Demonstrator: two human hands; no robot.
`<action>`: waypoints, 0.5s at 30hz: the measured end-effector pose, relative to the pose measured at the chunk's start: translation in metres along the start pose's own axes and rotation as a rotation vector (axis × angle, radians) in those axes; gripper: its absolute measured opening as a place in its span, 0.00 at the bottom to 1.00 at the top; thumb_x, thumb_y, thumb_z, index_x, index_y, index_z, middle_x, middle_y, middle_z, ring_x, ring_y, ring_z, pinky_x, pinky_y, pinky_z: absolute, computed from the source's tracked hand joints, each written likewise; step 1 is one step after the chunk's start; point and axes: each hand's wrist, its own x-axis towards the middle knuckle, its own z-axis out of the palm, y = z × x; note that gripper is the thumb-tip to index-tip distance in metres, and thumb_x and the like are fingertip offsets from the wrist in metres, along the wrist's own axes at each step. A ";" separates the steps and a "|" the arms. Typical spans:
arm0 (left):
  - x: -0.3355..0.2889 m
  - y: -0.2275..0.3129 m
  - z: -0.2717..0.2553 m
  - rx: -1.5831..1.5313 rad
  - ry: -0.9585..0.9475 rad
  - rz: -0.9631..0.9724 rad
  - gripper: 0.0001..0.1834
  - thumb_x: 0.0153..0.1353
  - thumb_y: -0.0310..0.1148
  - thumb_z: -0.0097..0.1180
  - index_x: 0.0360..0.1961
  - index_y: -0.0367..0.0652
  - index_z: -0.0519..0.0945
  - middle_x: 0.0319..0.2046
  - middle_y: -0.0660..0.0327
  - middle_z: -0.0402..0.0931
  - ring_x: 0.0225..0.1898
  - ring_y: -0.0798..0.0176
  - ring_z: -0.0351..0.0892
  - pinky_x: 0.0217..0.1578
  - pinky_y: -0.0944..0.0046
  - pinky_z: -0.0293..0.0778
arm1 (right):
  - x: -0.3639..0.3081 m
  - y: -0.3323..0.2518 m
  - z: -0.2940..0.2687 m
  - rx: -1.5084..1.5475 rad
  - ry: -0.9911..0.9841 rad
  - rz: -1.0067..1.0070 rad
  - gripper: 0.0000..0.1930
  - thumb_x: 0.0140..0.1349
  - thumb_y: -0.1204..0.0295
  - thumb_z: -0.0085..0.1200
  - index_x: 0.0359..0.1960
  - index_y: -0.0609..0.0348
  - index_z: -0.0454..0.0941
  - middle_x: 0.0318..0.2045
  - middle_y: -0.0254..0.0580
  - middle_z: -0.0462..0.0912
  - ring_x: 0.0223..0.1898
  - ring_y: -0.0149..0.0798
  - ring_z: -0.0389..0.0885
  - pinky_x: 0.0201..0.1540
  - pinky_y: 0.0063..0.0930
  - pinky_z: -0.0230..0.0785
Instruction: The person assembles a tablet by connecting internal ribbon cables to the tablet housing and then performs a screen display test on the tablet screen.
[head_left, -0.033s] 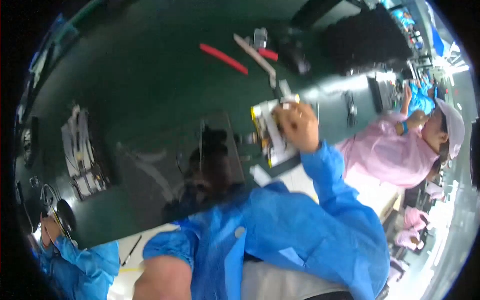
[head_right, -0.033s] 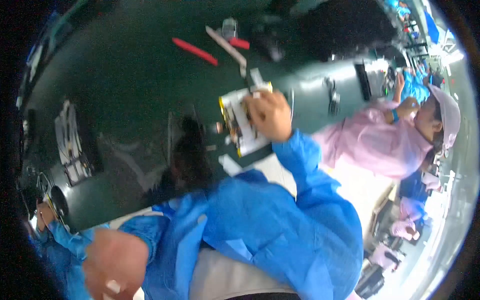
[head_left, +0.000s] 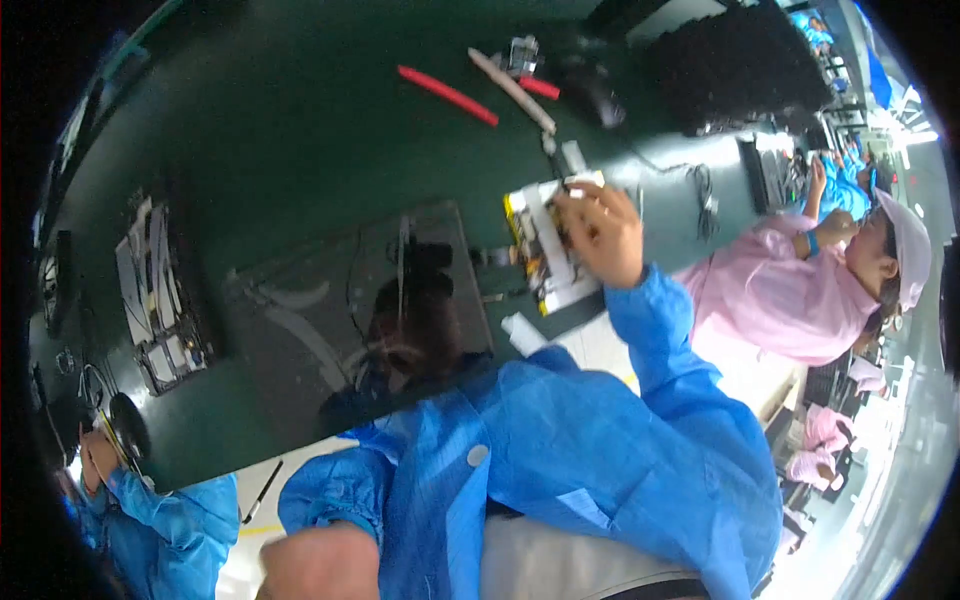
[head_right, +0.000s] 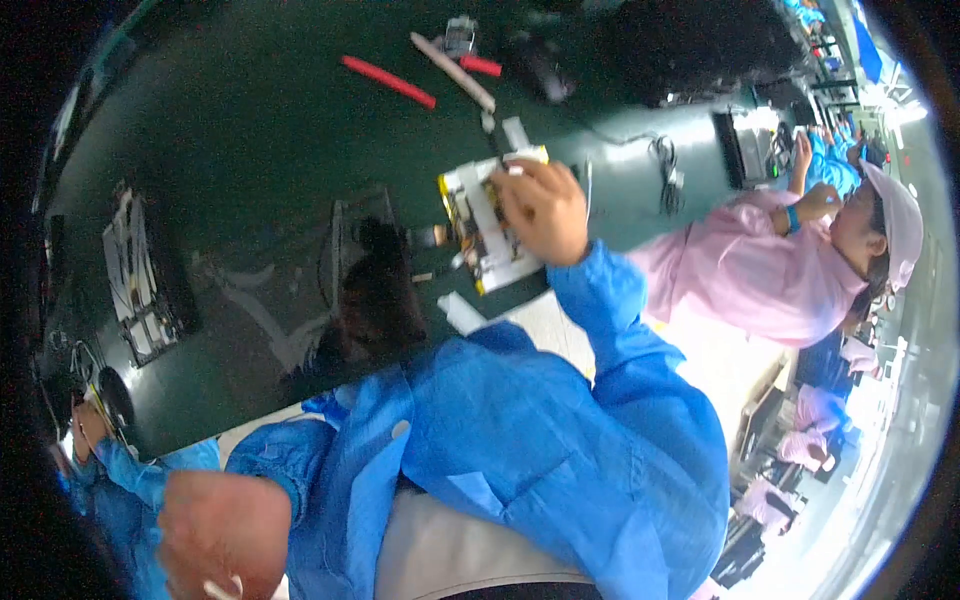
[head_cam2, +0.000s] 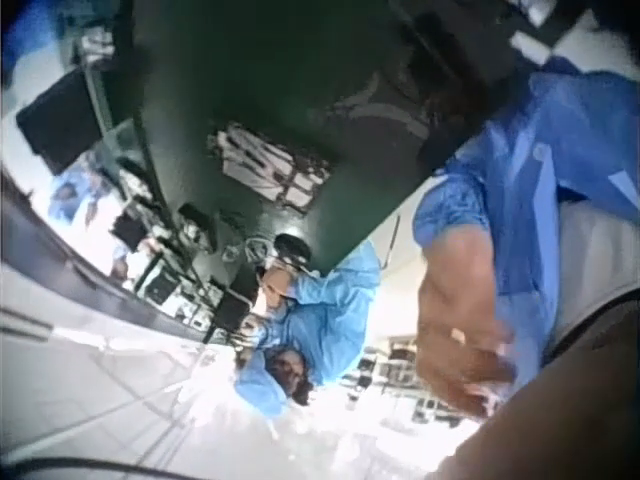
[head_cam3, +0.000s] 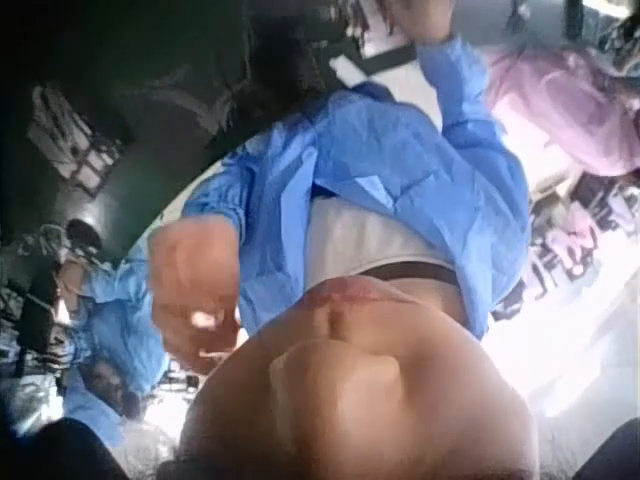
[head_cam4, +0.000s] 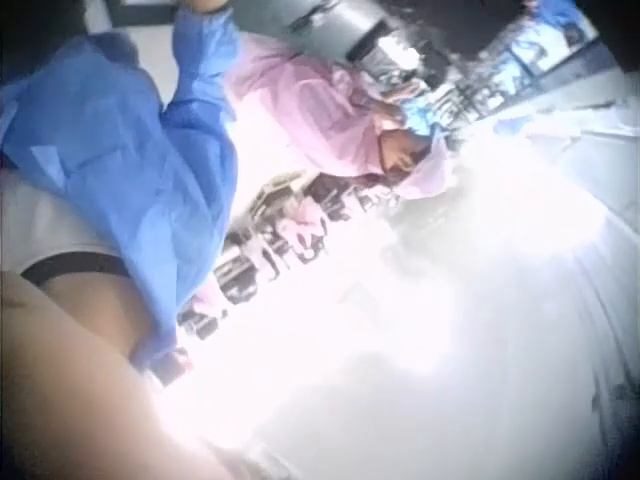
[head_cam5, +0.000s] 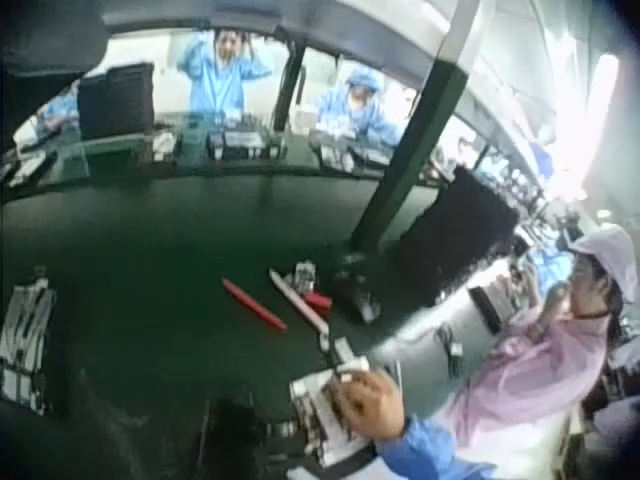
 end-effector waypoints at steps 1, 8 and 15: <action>-0.015 0.021 -0.004 0.016 0.020 0.050 0.22 0.55 0.49 0.54 0.42 0.42 0.76 0.40 0.60 0.76 0.40 0.59 0.74 0.51 0.50 0.65 | 0.004 -0.001 0.005 0.037 0.052 -0.032 0.09 0.50 0.78 0.56 0.34 0.54 0.82 0.39 0.41 0.81 0.33 0.44 0.77 0.37 0.34 0.72; 0.005 0.048 -0.018 0.043 0.088 0.503 0.23 0.53 0.50 0.56 0.50 0.56 0.73 0.43 0.76 0.72 0.42 0.72 0.70 0.51 0.58 0.60 | -0.010 0.000 0.015 -0.054 0.043 -0.009 0.10 0.51 0.78 0.56 0.35 0.54 0.83 0.39 0.39 0.82 0.35 0.42 0.78 0.39 0.32 0.72; -0.011 0.090 -0.040 -1.695 0.308 0.681 0.15 0.56 0.45 0.50 0.42 0.53 0.74 0.36 0.69 0.71 0.37 0.64 0.71 0.44 0.55 0.64 | -0.014 -0.003 0.017 -0.030 -0.005 0.047 0.10 0.52 0.78 0.55 0.37 0.55 0.82 0.40 0.39 0.81 0.37 0.42 0.77 0.41 0.32 0.71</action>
